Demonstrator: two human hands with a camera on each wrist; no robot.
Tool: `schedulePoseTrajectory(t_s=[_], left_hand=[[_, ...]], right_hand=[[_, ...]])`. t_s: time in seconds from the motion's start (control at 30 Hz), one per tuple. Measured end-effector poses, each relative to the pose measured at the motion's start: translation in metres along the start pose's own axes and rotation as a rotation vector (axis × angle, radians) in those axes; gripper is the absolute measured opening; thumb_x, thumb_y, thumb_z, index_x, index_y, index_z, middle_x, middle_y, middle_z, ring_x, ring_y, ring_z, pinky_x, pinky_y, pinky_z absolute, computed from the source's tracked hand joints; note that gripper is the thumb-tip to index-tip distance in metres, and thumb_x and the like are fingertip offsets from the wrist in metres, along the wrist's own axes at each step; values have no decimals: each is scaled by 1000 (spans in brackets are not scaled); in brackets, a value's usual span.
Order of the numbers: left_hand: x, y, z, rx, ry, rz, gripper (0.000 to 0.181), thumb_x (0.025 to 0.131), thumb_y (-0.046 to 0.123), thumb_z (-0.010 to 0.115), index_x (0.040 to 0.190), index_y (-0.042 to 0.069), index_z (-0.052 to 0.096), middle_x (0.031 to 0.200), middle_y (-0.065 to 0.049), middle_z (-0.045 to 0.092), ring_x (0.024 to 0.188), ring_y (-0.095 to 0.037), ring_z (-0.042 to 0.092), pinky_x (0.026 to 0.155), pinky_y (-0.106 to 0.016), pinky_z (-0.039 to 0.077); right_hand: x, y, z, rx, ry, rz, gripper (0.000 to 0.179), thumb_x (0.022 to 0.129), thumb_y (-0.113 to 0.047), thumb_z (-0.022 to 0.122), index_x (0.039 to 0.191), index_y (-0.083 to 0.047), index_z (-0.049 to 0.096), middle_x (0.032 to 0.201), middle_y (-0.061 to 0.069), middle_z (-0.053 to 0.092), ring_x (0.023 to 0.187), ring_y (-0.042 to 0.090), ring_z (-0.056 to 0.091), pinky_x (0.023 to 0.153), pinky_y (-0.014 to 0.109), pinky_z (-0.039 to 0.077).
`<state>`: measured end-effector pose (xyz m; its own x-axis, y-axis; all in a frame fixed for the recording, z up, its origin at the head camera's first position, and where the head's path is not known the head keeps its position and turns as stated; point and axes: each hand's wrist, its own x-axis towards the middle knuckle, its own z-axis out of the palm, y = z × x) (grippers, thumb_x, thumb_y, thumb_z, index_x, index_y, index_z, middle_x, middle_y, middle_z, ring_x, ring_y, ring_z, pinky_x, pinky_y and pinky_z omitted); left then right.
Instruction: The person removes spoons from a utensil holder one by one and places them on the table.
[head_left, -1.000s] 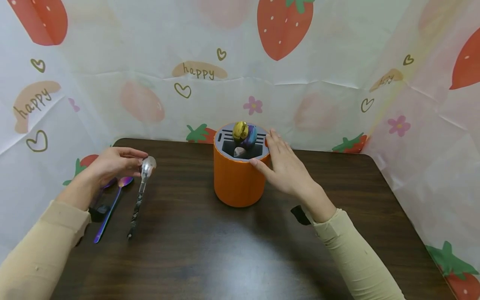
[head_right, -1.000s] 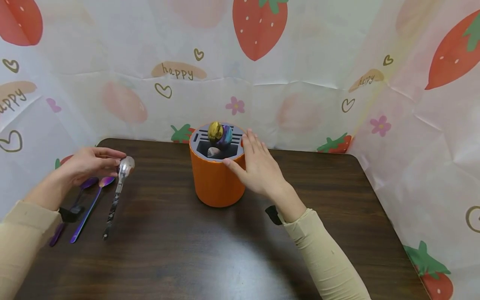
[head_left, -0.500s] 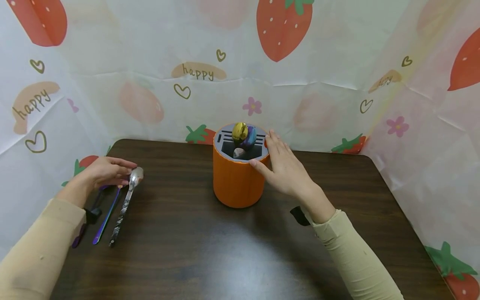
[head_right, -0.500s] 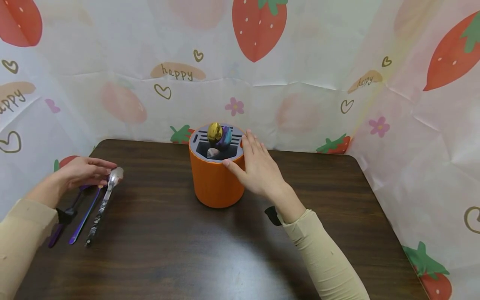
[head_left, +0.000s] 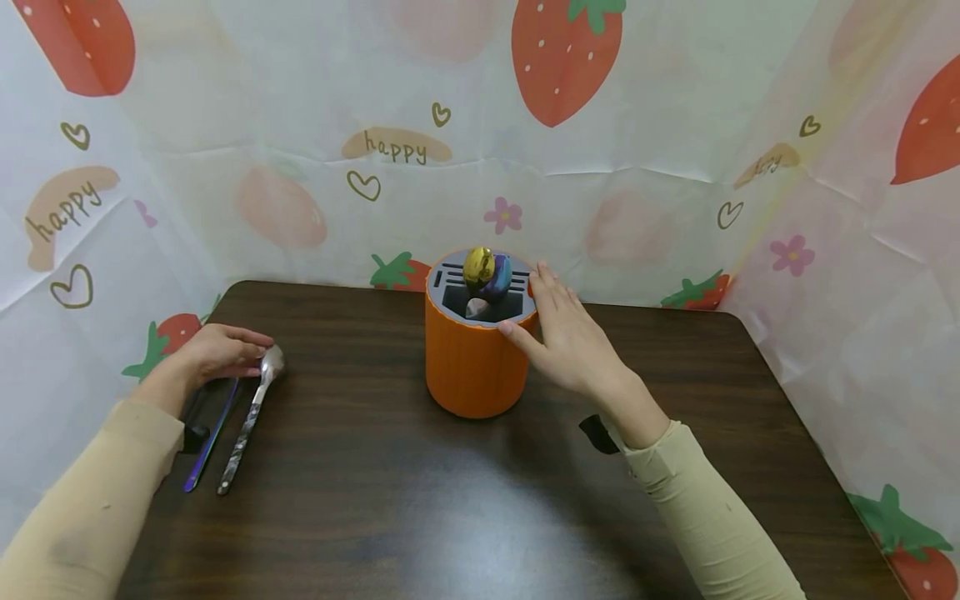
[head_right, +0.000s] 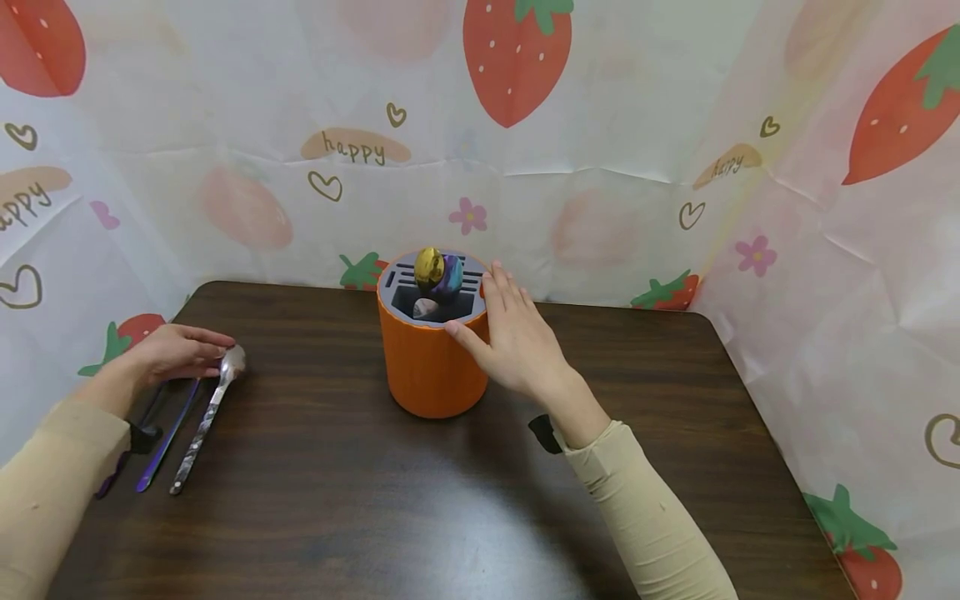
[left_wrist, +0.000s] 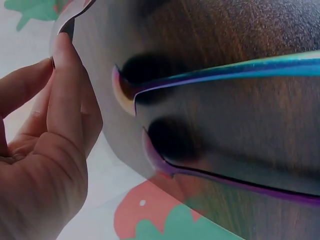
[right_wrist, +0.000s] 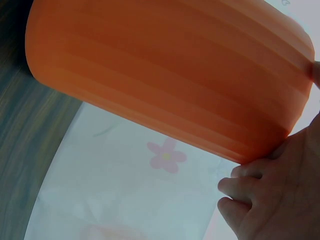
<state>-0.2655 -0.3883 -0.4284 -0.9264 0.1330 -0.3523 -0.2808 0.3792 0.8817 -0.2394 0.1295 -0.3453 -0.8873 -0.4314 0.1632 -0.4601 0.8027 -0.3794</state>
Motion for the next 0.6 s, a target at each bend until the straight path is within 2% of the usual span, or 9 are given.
schedulePoseTrajectory(t_s=[0.1,0.33,0.5,0.6], left_hand=[[2,0,4,41,13,-3,45,104,-3,54,139,-28,41,99,0,68,80,-5,67,77,-27,62],[3,-1,10,126,50,-27,42,104,-3,53,138,-27,44,103,-10,70,76,-6,67,75,-29,63],[7,-2,13,168,66,-9,39,103,-4,54,133,-28,48,102,-15,70,72,-7,67,72,-28,63],[9,-2,15,232,78,11,37,102,-4,56,129,-28,52,98,-16,70,70,-7,66,69,-28,63]], right_hand=[[0,0,0,5,-1,2,98,101,-76,31,168,-8,6,175,2,-6,161,23,1,130,45,6],[-1,1,1,2,-6,-1,98,101,-76,31,167,-8,6,174,2,-6,161,23,1,130,44,5],[-1,1,0,2,-6,3,99,101,-77,30,167,-8,6,174,2,-6,161,21,0,130,44,5],[-1,1,0,6,-6,0,98,101,-76,31,167,-8,6,174,3,-6,161,21,0,130,43,5]])
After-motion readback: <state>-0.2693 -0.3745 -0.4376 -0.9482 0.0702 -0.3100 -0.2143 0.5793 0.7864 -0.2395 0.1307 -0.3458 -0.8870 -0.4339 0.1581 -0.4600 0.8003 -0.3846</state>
